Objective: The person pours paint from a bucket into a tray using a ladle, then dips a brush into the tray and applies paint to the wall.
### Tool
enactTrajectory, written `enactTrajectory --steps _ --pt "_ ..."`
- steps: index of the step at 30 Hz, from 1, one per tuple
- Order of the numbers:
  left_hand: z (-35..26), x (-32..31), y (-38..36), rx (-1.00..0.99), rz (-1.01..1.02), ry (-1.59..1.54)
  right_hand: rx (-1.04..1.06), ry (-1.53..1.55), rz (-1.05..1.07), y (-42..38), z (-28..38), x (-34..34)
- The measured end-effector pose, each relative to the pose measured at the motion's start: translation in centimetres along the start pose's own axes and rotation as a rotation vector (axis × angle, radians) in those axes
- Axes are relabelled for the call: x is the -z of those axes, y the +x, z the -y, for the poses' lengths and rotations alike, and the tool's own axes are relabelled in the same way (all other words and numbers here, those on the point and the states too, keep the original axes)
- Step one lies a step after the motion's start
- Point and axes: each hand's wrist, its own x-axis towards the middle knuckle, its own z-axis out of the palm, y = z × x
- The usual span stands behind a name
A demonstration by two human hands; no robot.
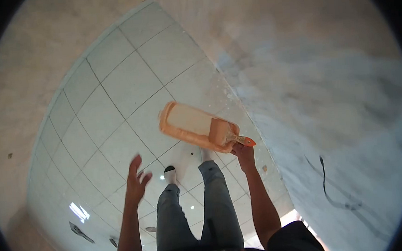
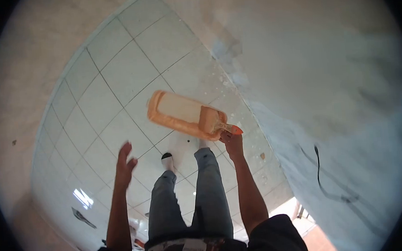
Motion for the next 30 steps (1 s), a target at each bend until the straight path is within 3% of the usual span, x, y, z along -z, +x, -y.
enactTrajectory --steps 1,3,4,6,8,11,12,13,14,17,18,21,23,30 --pt "-1.9 1.2 0.7 -0.059 0.032 -0.04 0.011 0.014 -0.035 -3.8 1.3 0.0" --pt "-5.4 3.0 1.1 -0.034 0.16 -0.046 -0.002 -0.061 0.068 -9.8 3.5 0.3" --pt "-6.3 4.1 0.3 0.004 0.258 -0.082 0.007 -0.042 0.016 -13.2 4.4 0.1" --pt "-7.1 5.5 -1.5 0.006 0.408 -0.082 0.102 0.167 0.026 -19.5 4.8 -0.6" --pt "-6.0 6.6 -3.8 -0.045 0.651 -0.306 0.128 0.122 0.014 -25.3 4.0 -0.1" --pt "-7.9 6.2 -8.2 -0.083 0.632 0.032 0.074 0.114 -0.018 -33.0 2.0 1.0" --pt "-6.2 6.5 -8.0 -0.103 0.773 -0.061 0.088 0.079 -0.063 -35.6 0.9 1.6" --pt "-5.7 5.0 -8.5 0.009 0.738 -0.109 0.173 0.118 -0.178 -37.9 -0.3 1.8" --pt "-5.5 4.1 -9.0 0.007 0.839 -0.131 0.307 0.179 -0.298 -39.6 -2.5 2.1" --pt "-7.3 -0.8 -12.2 -0.076 0.969 -0.043 0.503 -0.324 -0.889 -44.6 -4.3 3.2" --pt "-7.6 -2.9 -14.0 -0.087 1.027 0.005 0.505 -0.3 -0.97 -46.5 -5.4 3.6" --pt "-7.5 -9.4 -20.4 -0.073 1.151 0.115 0.37 -0.111 -1.07 -52.7 -7.6 5.4" --pt "-6.4 -14.5 -23.0 0.053 1.228 0.213 0.3 0.006 -1.065 -56.5 -9.5 6.6" --pt "0.6 -30.2 -37.9 -0.003 1.481 0.398 0.223 0.044 -1.39 -71.5 -19.4 11.4"
